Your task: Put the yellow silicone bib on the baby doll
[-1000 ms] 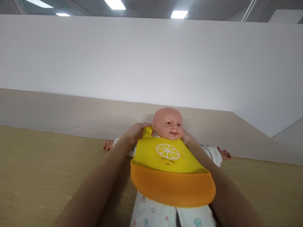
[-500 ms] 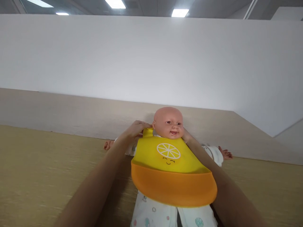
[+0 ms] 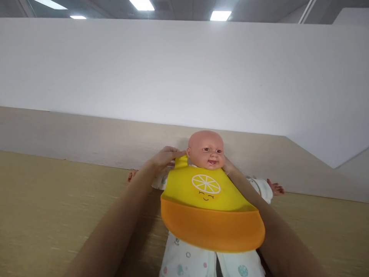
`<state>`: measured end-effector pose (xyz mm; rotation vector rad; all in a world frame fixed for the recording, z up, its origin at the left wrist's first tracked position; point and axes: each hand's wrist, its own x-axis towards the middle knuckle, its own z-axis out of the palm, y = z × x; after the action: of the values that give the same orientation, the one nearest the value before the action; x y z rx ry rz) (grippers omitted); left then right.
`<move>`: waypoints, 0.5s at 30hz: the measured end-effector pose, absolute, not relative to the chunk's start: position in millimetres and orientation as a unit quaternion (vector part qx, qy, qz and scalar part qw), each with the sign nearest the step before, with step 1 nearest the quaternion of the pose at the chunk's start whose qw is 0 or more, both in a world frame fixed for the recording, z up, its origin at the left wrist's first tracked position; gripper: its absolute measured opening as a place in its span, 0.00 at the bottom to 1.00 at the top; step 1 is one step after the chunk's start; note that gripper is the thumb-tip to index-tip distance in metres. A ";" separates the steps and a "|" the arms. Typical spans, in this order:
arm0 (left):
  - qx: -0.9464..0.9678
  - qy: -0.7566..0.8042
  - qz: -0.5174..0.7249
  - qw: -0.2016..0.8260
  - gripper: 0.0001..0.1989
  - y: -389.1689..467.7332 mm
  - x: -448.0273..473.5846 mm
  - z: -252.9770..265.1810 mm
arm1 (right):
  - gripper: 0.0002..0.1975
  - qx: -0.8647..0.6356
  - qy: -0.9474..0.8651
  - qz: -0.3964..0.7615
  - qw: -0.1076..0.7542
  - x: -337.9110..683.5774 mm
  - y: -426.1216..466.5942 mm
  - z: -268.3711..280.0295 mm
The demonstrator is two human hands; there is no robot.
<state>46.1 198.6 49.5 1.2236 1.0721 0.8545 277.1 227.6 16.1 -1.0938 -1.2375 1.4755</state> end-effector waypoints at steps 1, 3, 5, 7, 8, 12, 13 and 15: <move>0.534 0.459 0.370 0.606 0.19 198.5 45.3 50.2 | 0.14 -0.443 -0.494 0.603 0.442 277.1 227.4 16.3; 0.545 0.452 0.372 0.601 0.20 198.1 44.4 51.8 | 0.14 -0.447 -0.474 0.620 0.437 277.4 227.2 16.3; 0.551 0.447 0.371 0.599 0.20 197.7 44.5 53.2 | 0.13 -0.444 -0.466 0.623 0.445 277.8 227.3 15.6; 0.550 0.446 0.370 0.601 0.21 197.8 44.8 53.4 | 0.12 -0.441 -0.462 0.625 0.448 278.4 227.6 14.4; 0.549 0.445 0.371 0.602 0.21 198.2 44.8 53.0 | 0.12 -0.441 -0.461 0.626 0.449 278.7 227.8 13.6; 0.544 0.434 0.378 0.611 0.21 201.2 43.6 49.8 | 0.12 -0.442 -0.468 0.623 0.444 280.4 229.7 9.5; 0.543 0.428 0.380 0.614 0.21 201.8 43.0 49.3 | 0.12 -0.443 -0.472 0.623 0.440 280.9 230.3 8.5; 0.539 0.419 0.386 0.621 0.20 202.6 42.1 49.1 | 0.12 -0.441 -0.494 0.607 0.440 281.6 231.3 6.9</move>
<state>42.1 202.6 49.1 1.2386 0.9622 0.8879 281.6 231.3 6.9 -1.0955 -1.2267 1.5066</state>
